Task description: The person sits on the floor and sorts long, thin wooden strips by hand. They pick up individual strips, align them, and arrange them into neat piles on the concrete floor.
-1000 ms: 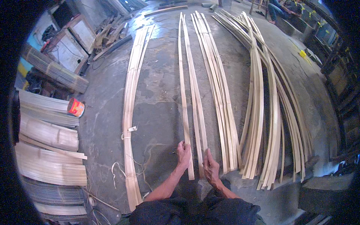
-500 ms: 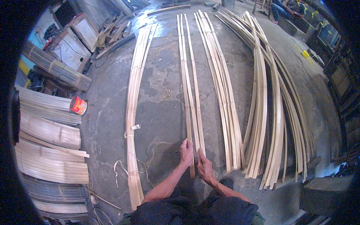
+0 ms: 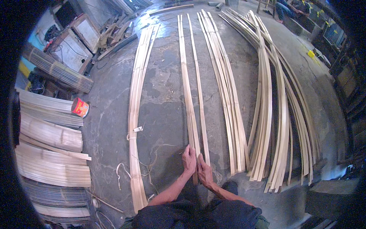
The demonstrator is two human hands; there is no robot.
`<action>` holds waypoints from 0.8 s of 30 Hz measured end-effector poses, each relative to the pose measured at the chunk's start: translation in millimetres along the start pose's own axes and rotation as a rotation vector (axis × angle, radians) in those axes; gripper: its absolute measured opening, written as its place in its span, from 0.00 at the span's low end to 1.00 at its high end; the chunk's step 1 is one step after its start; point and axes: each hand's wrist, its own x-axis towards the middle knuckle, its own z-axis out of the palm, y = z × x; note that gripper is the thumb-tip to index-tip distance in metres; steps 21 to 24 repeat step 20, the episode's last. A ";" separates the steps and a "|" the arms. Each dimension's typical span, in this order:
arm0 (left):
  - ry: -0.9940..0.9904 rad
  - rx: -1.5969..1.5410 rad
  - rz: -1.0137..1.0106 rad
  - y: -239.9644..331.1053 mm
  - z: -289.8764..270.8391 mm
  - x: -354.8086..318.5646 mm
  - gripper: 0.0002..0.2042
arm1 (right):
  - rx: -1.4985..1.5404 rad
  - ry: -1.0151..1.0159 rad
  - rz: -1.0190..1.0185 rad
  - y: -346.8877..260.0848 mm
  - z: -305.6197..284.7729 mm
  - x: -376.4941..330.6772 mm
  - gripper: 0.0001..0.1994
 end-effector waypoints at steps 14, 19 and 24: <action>-0.099 -0.107 -0.103 -9.1 -18.0 10.7 0.25 | -0.062 -0.072 -0.225 18.0 -29.9 13.9 0.20; -0.149 0.157 -0.004 -14.8 -33.9 16.2 0.35 | -0.619 0.404 -0.219 39.6 -106.1 49.0 0.19; -0.179 0.209 0.033 -10.9 -31.9 16.4 0.35 | -0.541 0.239 0.015 48.8 -123.7 53.7 0.18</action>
